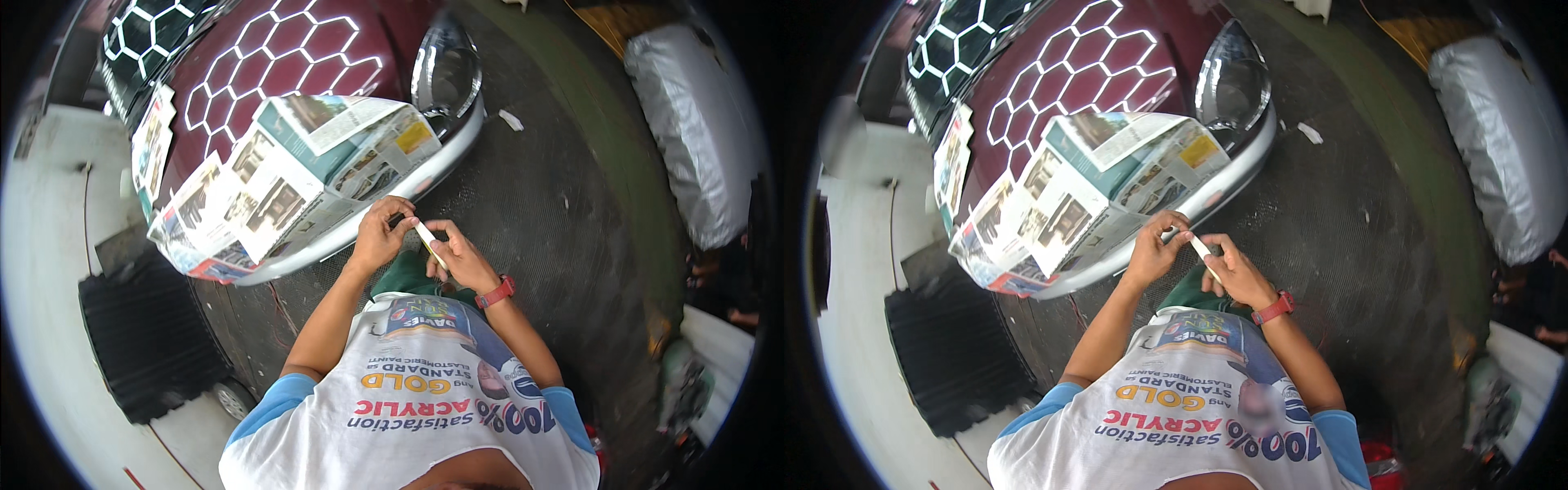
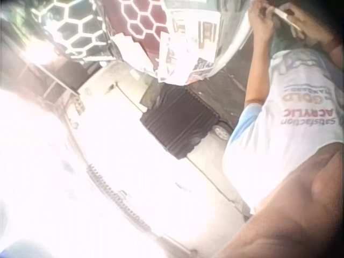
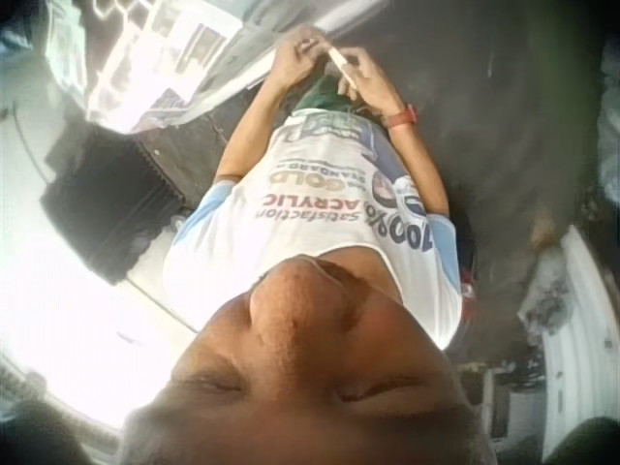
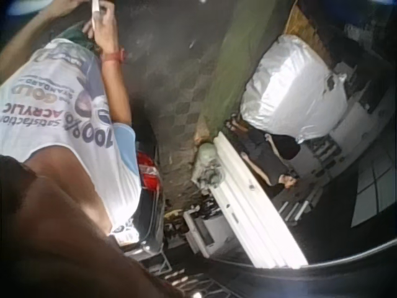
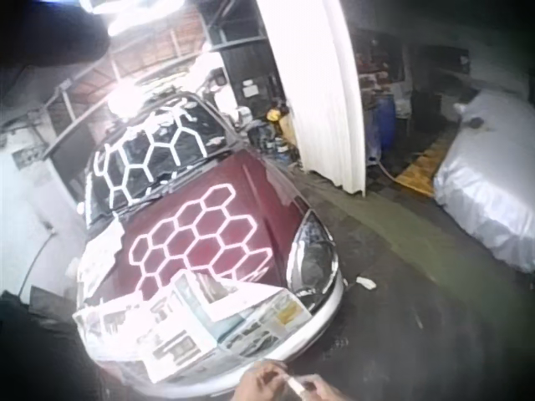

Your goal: The person covers the front bumper and hood of a maroon car with newspaper sheets. They use masking tape to secure the newspaper in place, smoothing the paper over the curved surfaces and taping the edges to the vehicle's body.

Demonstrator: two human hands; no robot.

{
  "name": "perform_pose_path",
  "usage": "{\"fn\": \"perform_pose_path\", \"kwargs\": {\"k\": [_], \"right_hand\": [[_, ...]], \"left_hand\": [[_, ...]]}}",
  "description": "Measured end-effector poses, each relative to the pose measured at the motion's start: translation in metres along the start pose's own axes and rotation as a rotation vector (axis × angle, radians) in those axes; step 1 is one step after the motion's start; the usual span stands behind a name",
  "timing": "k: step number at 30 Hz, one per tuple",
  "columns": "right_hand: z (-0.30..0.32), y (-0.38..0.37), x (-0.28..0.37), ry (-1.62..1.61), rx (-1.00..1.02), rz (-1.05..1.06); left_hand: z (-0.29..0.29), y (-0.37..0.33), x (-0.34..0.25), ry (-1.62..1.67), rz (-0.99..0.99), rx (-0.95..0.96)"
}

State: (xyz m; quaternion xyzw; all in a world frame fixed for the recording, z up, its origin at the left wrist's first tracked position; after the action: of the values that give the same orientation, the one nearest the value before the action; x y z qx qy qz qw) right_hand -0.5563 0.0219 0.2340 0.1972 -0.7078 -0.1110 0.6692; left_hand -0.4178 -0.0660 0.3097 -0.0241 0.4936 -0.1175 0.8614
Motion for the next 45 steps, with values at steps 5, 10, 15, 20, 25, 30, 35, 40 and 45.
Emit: {"fn": "perform_pose_path", "kwargs": {"k": [5, 10, 15, 20, 25, 30, 35, 40, 45], "right_hand": [[-0.017, 0.015, 0.071, 0.73, -0.371, 0.792], [-0.027, 0.055, 0.125, 0.549, -0.385, 0.93], [0.029, 0.023, 0.055, 0.596, -0.552, 0.454], [0.048, 0.037, 0.034, 0.563, -0.715, 0.249], [0.035, 0.037, 0.008, 0.588, -0.82, 0.167], [-0.001, 0.022, 0.014, 0.559, -0.81, 0.139], [-0.025, 0.003, 0.021, 0.547, -0.8, 0.137], [-0.037, -0.008, 0.028, 0.593, -0.795, 0.128], [-0.044, -0.015, 0.031, 0.599, -0.774, 0.119]], "left_hand": [[0.044, 0.013, -0.003, -0.01, 0.021, -0.195], [0.177, -0.042, 0.071, -0.182, 0.093, -0.641], [0.285, -0.125, 0.098, -0.561, -0.15, -0.709], [0.308, -0.207, 0.115, -0.543, -0.205, -0.56], [0.3, -0.27, 0.144, -0.361, 0.024, -0.344], [0.286, -0.32, 0.138, -0.645, -0.241, -0.312], [0.267, -0.337, 0.134, -0.857, -0.238, -0.209], [0.288, -0.336, 0.122, -1.037, -0.132, -0.238], [0.325, -0.347, 0.15, -0.887, 0.083, -0.426]]}}
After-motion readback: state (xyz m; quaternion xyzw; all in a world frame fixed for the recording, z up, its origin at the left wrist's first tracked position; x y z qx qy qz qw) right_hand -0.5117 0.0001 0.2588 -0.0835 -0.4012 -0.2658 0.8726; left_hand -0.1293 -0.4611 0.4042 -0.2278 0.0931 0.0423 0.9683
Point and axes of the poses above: each hand's wrist, its own y-axis away from the middle knuckle, its own z-axis out of the back of the hand, x = y × z, the point moved 10 cm from there along -y, towards the middle knuckle, and after that the axes turned 13 degrees about -x, right-handed, at the moved point
